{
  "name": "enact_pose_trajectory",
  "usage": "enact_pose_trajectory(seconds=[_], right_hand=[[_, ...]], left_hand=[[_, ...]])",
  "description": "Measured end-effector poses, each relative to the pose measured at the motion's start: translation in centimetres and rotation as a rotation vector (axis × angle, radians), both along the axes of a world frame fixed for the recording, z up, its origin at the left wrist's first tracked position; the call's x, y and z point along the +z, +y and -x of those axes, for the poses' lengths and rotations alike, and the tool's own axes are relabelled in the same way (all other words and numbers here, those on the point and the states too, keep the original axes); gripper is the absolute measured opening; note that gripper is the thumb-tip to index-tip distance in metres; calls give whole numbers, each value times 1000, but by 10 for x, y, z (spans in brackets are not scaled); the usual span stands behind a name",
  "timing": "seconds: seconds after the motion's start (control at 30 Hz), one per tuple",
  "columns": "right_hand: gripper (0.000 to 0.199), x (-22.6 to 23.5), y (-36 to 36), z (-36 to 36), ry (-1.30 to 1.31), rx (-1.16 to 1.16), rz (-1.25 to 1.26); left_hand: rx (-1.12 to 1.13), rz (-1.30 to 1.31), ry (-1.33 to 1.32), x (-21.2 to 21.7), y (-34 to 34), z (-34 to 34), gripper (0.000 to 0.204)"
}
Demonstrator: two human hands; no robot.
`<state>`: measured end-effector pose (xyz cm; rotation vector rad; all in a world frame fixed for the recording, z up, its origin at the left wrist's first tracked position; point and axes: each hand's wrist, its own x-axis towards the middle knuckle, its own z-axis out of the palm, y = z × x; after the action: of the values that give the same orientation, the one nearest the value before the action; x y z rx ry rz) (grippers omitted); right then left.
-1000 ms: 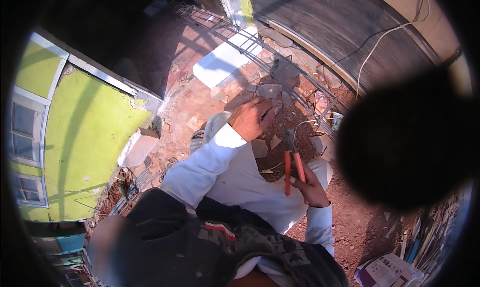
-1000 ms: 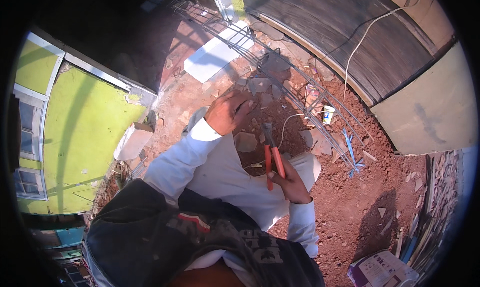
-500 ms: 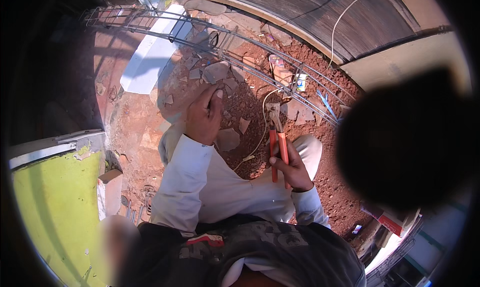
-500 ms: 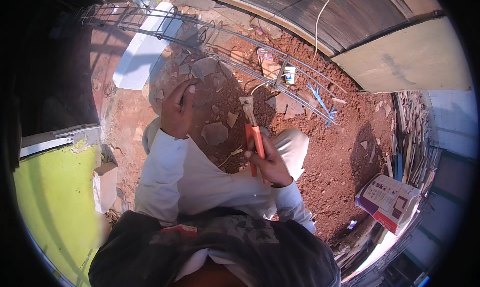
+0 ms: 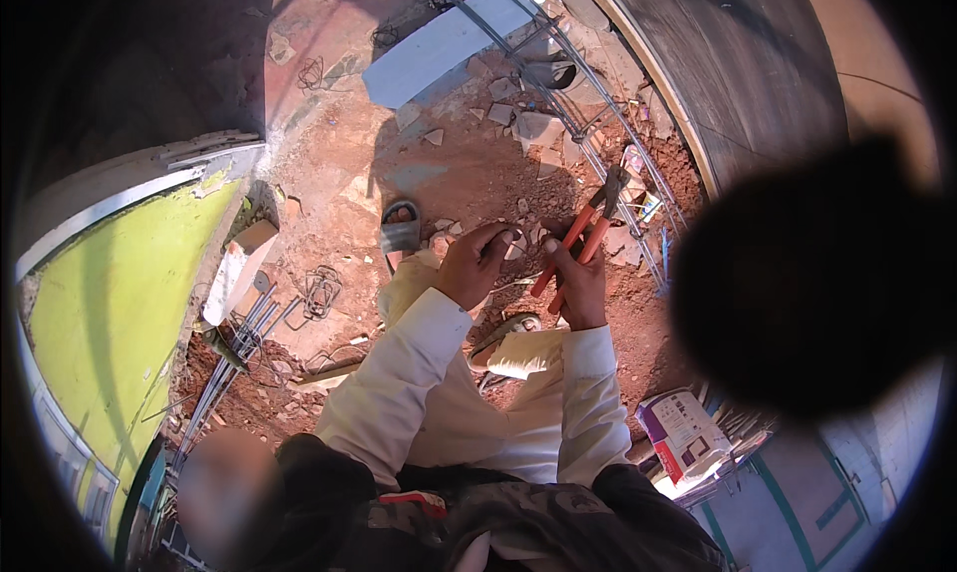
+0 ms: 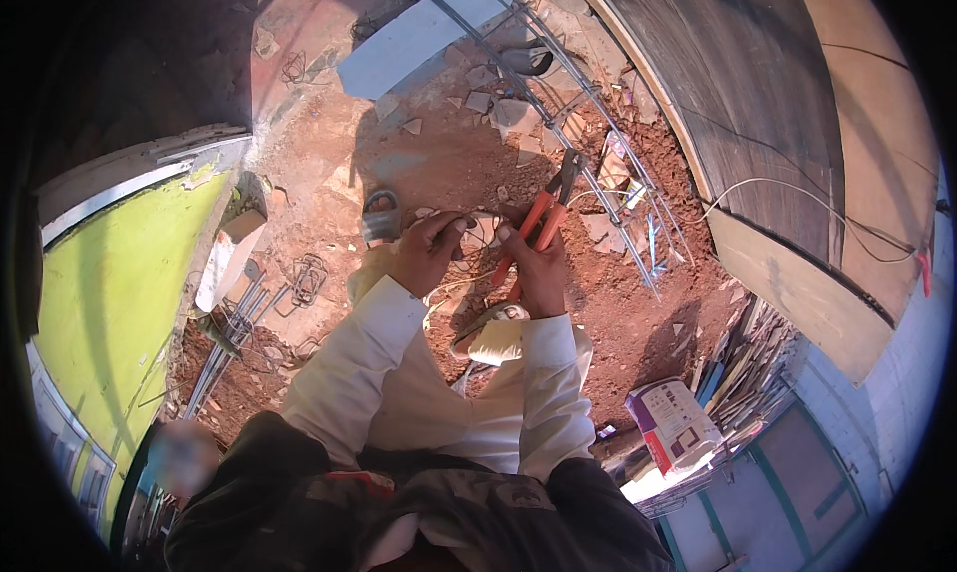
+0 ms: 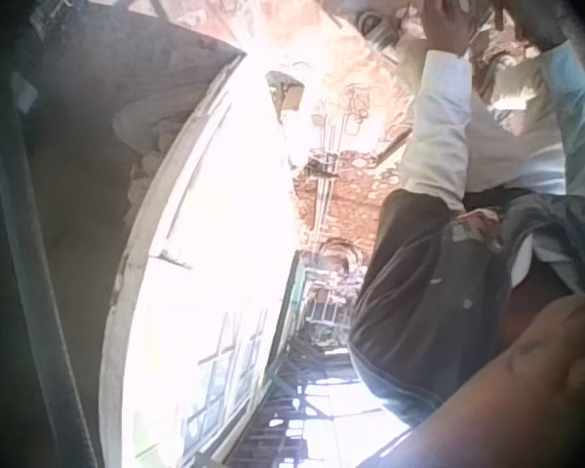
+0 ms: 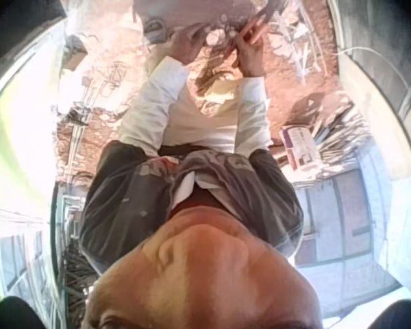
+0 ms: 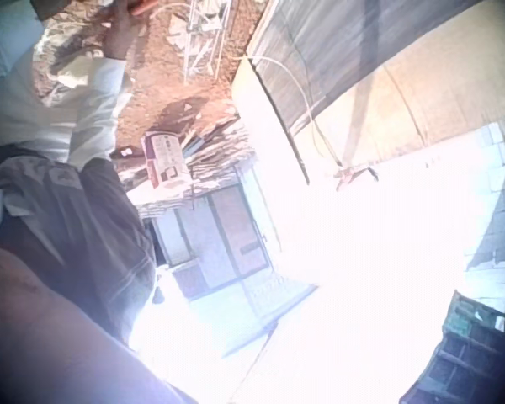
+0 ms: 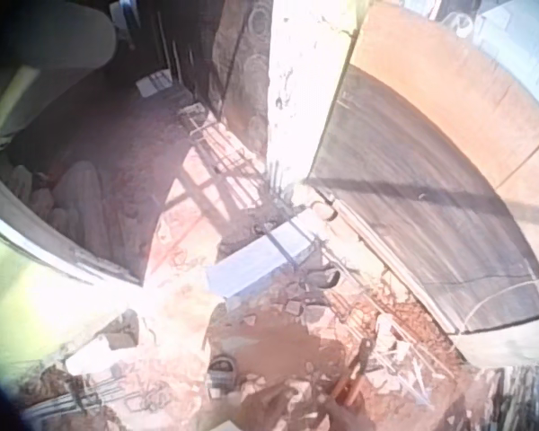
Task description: The person uses pliers to tie wire around intersecting rebar rods, securing a rebar cage on the ground. The person moves along the structure, repeatedly wrapping and twisting wire to fasten joints.
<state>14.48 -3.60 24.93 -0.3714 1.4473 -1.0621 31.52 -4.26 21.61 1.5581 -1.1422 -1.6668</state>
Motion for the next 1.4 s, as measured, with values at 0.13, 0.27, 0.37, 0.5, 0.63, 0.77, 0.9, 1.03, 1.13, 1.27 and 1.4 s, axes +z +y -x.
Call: enact_pose_trajectory(seconds=[0.13,0.27,0.37,0.5,0.63,0.77,0.9,1.03,1.13,1.27,1.4], right_hand=[[31,45,-17,-34,126,237,-143],[24,66,-9,-64,291,461,-241],[26,84,-5,-88,213,455,-345],[30,118,-19,-130,74,373,-406],[30,153,-58,-172,61,487,-355],[27,167,-85,-199,118,526,-294],[35,173,-109,-207,167,583,-232],[37,169,-129,-210,237,621,-146],[34,176,-155,-204,163,598,-188],[31,176,-198,-191,22,535,-312],[28,186,-249,-178,57,528,-254]], left_hand=[[-15,-32,-119,29,21,-51,21],[124,-120,-31,48,48,-89,22],[90,-169,-34,90,49,-123,21],[17,-14,-131,126,41,-161,18],[-50,214,-282,168,0,-195,18],[-52,177,-323,188,-36,-228,19],[105,36,-204,208,-78,-236,23],[198,-203,104,228,-130,-237,30],[421,-254,441,229,-164,-248,28],[363,-274,1086,218,-207,-270,31],[185,-281,741,216,-241,-270,35]])
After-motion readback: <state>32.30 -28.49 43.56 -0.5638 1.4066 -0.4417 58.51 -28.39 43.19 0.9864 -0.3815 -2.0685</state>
